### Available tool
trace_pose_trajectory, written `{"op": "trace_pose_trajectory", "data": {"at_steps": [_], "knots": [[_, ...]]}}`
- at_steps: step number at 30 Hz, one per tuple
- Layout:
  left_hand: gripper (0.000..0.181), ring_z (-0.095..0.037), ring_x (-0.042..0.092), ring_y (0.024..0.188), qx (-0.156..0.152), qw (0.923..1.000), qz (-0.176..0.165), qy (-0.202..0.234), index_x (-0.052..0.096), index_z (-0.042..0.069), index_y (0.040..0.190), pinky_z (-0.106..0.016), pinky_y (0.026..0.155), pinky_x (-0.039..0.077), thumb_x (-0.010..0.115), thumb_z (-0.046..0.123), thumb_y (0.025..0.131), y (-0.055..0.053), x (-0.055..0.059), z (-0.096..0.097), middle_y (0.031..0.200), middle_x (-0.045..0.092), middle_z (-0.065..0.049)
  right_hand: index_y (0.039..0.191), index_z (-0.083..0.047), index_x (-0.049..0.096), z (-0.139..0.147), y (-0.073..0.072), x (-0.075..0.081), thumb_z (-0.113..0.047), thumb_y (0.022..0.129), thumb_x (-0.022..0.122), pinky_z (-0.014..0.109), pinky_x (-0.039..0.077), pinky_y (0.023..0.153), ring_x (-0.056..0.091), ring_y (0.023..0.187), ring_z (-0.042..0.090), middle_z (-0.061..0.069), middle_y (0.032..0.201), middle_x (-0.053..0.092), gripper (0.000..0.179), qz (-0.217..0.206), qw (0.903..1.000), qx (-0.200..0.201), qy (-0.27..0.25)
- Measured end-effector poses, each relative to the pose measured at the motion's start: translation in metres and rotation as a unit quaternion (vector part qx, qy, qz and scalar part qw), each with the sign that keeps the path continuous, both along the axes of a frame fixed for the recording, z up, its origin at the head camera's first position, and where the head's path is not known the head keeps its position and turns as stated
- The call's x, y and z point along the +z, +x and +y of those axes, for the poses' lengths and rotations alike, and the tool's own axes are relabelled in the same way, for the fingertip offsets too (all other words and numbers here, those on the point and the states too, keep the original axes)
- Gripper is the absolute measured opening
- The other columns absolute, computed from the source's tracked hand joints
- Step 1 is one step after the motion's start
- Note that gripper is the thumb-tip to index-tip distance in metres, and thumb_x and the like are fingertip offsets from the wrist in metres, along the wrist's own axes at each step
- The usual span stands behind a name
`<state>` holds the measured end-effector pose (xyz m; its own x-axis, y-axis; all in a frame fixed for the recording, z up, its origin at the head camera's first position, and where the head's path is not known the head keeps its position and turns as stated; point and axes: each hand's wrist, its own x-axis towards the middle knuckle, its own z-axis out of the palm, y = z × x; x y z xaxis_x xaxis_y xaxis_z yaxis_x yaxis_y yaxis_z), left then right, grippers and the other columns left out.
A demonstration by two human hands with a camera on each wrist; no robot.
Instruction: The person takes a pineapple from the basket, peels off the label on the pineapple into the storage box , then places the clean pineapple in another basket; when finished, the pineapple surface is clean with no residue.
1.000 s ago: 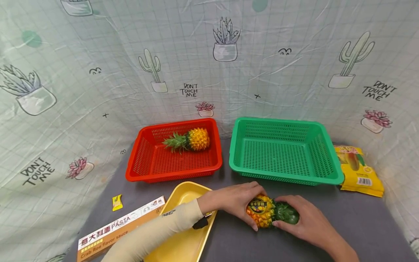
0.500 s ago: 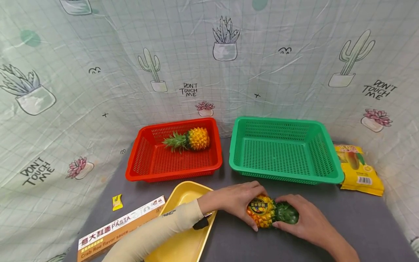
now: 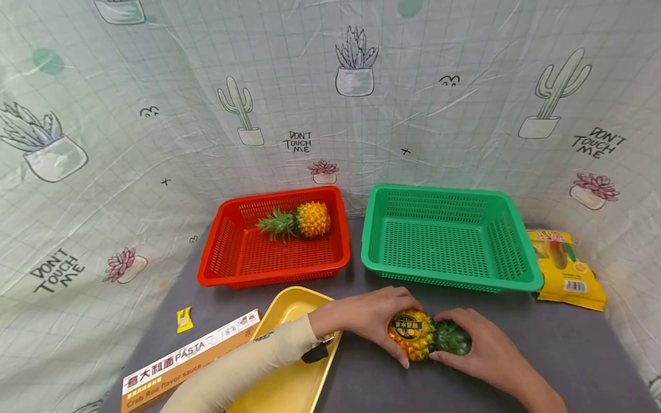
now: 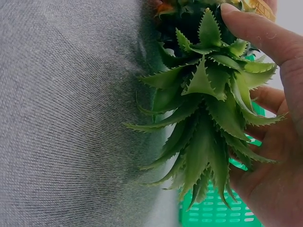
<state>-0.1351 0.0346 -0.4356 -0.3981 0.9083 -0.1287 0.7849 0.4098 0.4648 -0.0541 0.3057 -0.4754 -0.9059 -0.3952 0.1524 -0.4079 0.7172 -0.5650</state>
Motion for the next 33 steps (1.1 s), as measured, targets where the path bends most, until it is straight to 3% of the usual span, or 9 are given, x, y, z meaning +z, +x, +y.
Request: {"op": "trace_pose_trajectory", "data": {"at_steps": [5,11,19,33], "knots": [[0.068,0.003,0.042,0.118,0.011,0.9995,-0.02,0.024,0.057,0.02,0.148,-0.011,0.099,0.03,0.076,0.058,0.094,0.0,0.003,-0.003,0.136,0.051,0.012,0.129,-0.029,0.068,0.0,0.0,-0.001,-0.044,0.08,0.094,0.039,0.055,0.075,0.064,0.104,0.012,-0.012,0.124,0.065,0.057,0.008,0.9999,0.005,-0.01],[0.042,0.002,0.043,0.122,0.013,0.9973,0.002,0.072,0.066,0.021,0.141,-0.013,0.104,0.029,0.061,0.047,0.107,-0.001,0.003,-0.006,0.136,0.055,0.009,0.131,-0.029,0.068,0.0,0.0,-0.002,-0.044,0.081,0.093,0.041,0.056,0.078,0.066,0.106,0.019,-0.012,0.125,0.065,0.057,0.007,0.9999,0.007,-0.011],[0.027,-0.002,0.051,0.107,0.018,0.9937,0.037,0.105,0.073,0.021,0.122,-0.013,0.099,0.034,0.065,0.042,0.106,-0.003,0.005,-0.009,0.118,0.058,0.011,0.13,-0.03,0.069,0.0,0.001,-0.003,-0.043,0.08,0.094,0.042,0.056,0.078,0.066,0.106,0.017,-0.012,0.124,0.066,0.057,0.025,0.9996,0.007,-0.012],[0.018,-0.007,0.054,0.095,0.028,0.993,0.04,0.108,0.073,0.02,0.108,-0.013,0.089,0.035,0.074,0.037,0.102,-0.004,0.004,-0.012,0.106,0.062,0.01,0.129,-0.03,0.07,-0.001,0.002,-0.003,-0.043,0.079,0.095,0.04,0.056,0.077,0.064,0.105,0.011,-0.012,0.122,0.067,0.058,0.034,0.9993,0.009,-0.013]]}}
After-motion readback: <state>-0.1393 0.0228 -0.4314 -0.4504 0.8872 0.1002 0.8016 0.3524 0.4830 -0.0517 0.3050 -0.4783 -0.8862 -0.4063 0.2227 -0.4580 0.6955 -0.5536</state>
